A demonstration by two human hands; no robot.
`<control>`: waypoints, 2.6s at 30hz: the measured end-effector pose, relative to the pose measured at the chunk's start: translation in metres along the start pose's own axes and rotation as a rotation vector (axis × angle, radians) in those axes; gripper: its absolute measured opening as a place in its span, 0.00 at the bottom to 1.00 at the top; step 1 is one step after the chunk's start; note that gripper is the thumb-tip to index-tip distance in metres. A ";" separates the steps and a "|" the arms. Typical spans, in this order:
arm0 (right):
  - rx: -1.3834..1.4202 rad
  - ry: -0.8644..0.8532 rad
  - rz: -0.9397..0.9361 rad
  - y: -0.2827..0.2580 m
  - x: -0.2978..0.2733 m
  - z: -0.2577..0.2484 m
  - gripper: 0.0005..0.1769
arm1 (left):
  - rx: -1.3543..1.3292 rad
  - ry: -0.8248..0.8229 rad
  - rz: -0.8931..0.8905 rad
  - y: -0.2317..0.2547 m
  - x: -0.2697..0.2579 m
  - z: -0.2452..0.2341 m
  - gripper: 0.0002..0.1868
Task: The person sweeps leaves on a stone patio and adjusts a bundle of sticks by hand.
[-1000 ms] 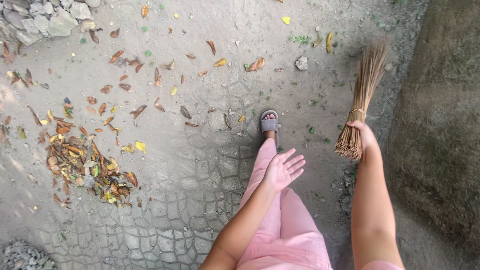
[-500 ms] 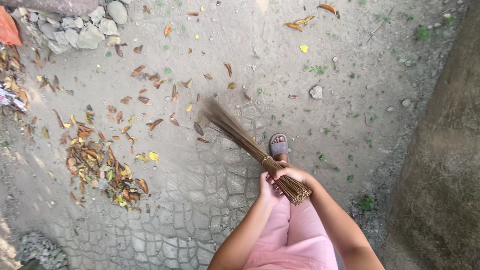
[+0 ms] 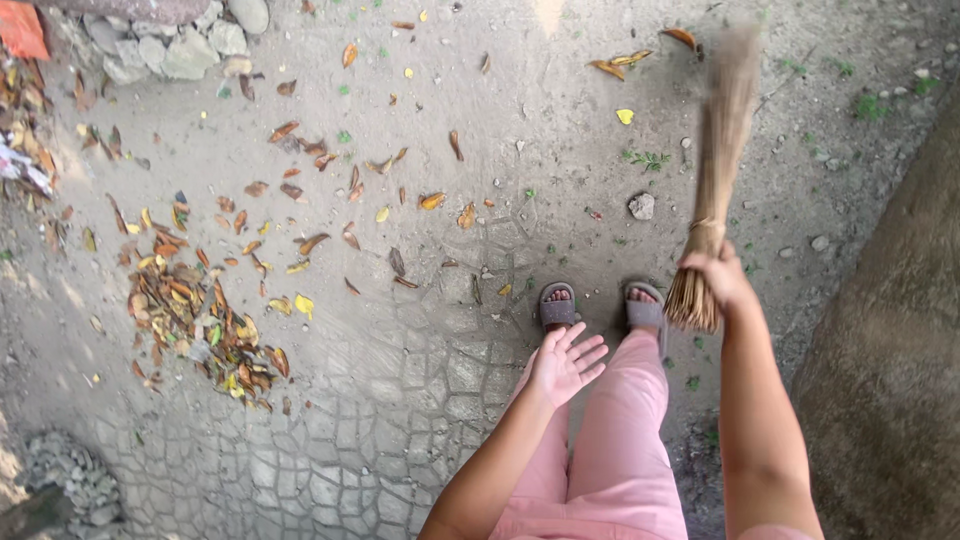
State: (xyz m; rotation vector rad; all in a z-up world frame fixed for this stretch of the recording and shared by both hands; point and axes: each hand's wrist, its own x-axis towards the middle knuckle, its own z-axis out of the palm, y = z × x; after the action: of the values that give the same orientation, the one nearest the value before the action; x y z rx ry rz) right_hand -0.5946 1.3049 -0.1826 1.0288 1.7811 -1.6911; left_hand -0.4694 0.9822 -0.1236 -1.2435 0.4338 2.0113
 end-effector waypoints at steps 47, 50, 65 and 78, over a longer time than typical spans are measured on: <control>-0.250 -0.456 0.099 -0.023 -0.002 -0.014 0.50 | -0.411 0.158 0.243 -0.131 0.128 0.073 0.24; -0.179 -0.289 0.055 -0.017 0.010 -0.004 0.37 | -0.397 0.104 0.233 -0.138 0.118 0.081 0.22; -0.354 -0.941 0.316 -0.049 -0.026 0.104 0.21 | -0.612 -0.009 0.460 -0.131 0.065 0.040 0.28; -0.554 -0.927 0.496 0.029 -0.136 0.228 0.23 | -0.858 -0.242 0.665 -0.150 0.013 -0.028 0.30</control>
State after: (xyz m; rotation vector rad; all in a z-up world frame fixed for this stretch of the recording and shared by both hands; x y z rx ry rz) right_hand -0.5251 1.0534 -0.1251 0.2905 1.1225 -0.9937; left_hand -0.3466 1.0728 -0.1359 -1.4071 -0.2175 3.0621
